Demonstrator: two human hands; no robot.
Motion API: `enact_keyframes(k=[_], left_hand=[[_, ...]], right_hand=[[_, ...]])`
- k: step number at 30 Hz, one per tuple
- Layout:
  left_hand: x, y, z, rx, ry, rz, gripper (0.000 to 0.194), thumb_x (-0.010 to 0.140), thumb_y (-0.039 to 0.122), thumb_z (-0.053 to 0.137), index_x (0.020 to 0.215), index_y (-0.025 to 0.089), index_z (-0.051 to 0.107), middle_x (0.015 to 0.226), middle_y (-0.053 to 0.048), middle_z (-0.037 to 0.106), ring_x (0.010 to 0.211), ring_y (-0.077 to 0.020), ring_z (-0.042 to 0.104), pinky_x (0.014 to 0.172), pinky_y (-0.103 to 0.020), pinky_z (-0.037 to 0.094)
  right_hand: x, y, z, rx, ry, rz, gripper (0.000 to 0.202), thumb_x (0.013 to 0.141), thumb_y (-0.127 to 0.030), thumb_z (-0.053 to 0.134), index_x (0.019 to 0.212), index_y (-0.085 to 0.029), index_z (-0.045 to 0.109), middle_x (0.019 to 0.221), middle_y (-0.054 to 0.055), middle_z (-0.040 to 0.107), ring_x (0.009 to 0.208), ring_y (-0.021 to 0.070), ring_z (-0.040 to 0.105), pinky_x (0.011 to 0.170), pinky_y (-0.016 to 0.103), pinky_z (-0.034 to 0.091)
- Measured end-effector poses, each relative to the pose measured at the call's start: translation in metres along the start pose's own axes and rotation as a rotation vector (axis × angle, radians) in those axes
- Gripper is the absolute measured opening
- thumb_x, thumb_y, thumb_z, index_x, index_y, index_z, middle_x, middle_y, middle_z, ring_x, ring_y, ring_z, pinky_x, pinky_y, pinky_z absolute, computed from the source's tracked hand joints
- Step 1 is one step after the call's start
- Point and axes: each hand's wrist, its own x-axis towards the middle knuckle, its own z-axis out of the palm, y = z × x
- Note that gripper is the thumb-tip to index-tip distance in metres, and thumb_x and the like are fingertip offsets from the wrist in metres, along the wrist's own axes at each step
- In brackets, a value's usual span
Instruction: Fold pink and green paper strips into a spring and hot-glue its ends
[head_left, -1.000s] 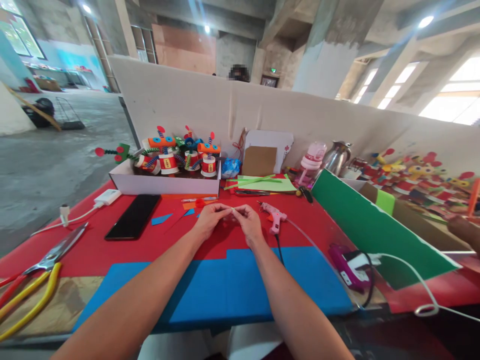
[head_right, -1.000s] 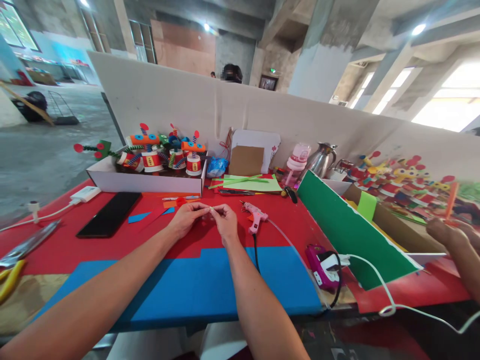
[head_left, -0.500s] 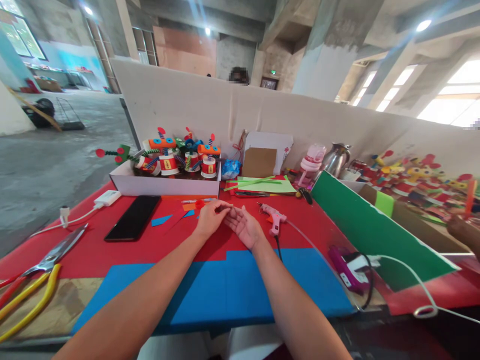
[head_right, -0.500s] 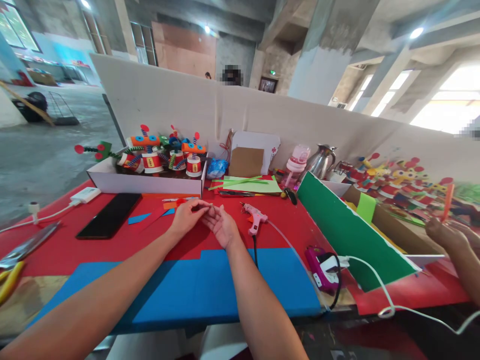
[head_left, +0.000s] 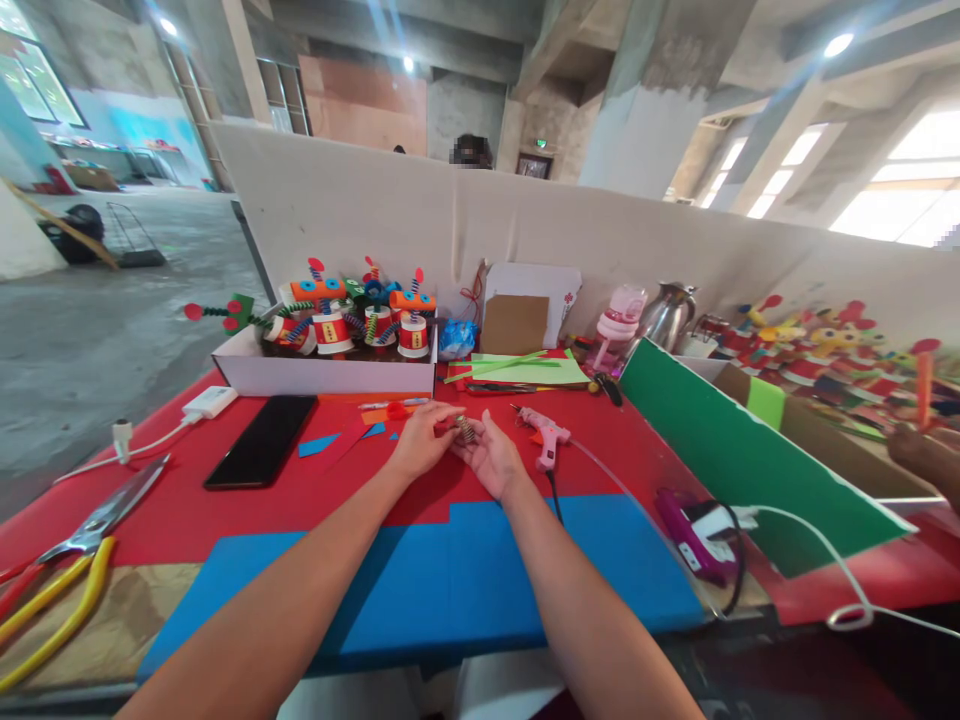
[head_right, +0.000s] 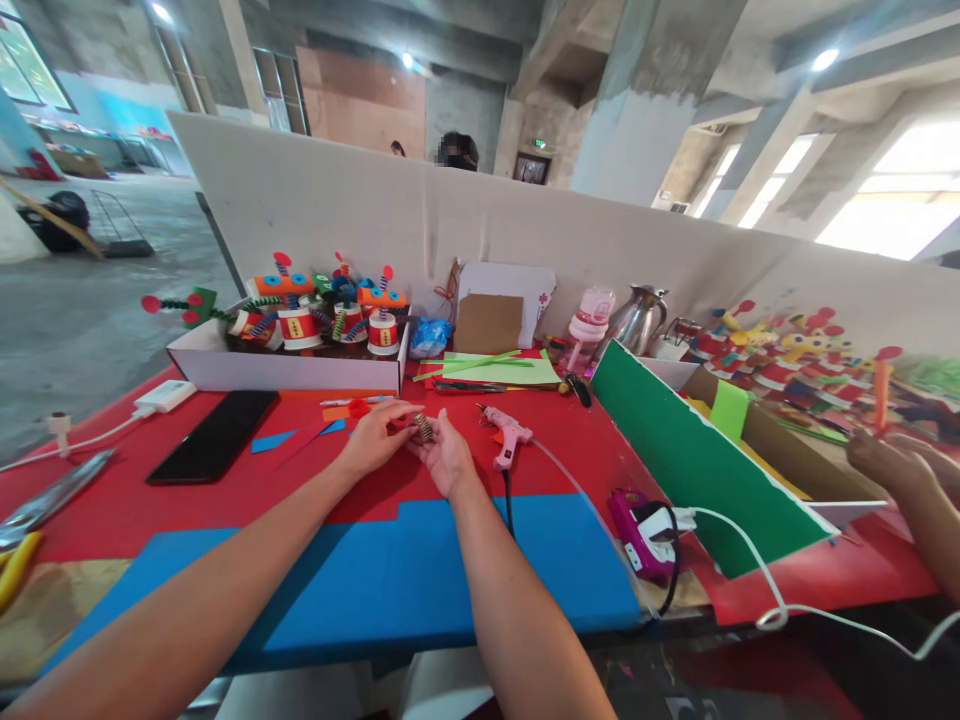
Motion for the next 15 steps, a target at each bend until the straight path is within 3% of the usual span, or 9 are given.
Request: enact_keyframes(k=[4, 9, 15], left_hand=[[0.0007, 0.0006, -0.0012, 0.011, -0.008, 0.006, 0.016, 0.067, 0.014, 0.063, 0.079, 0.021, 0.070, 0.088, -0.006, 0.068, 0.089, -0.0220, 0.058, 0.084, -0.034, 0.044], [0.0014, -0.0001, -0.0027, -0.067, 0.021, -0.046, 0.014, 0.066, 0.018, 0.063, 0.078, 0.021, 0.068, 0.080, -0.004, 0.065, 0.074, -0.0179, 0.056, 0.071, -0.028, 0.045], [0.0011, -0.0023, -0.0022, -0.096, -0.103, -0.105, 0.021, 0.069, 0.030, 0.063, 0.085, 0.017, 0.066, 0.075, -0.002, 0.066, 0.070, -0.0154, 0.058, 0.068, -0.027, 0.047]], right_hand=[[-0.0005, 0.0008, 0.0012, 0.003, 0.014, -0.010, 0.035, 0.080, -0.051, 0.059, 0.078, -0.017, 0.066, 0.075, 0.007, 0.071, 0.076, 0.0192, 0.067, 0.084, 0.039, 0.053], [0.0011, 0.0025, -0.0036, -0.069, 0.073, -0.077, 0.022, 0.066, -0.032, 0.076, 0.077, -0.017, 0.065, 0.075, 0.003, 0.071, 0.071, 0.0157, 0.067, 0.080, 0.034, 0.054], [0.0024, 0.0026, -0.0072, -0.168, 0.148, -0.134, 0.027, 0.057, -0.027, 0.080, 0.077, -0.016, 0.065, 0.075, 0.001, 0.070, 0.065, 0.0105, 0.063, 0.069, 0.025, 0.052]])
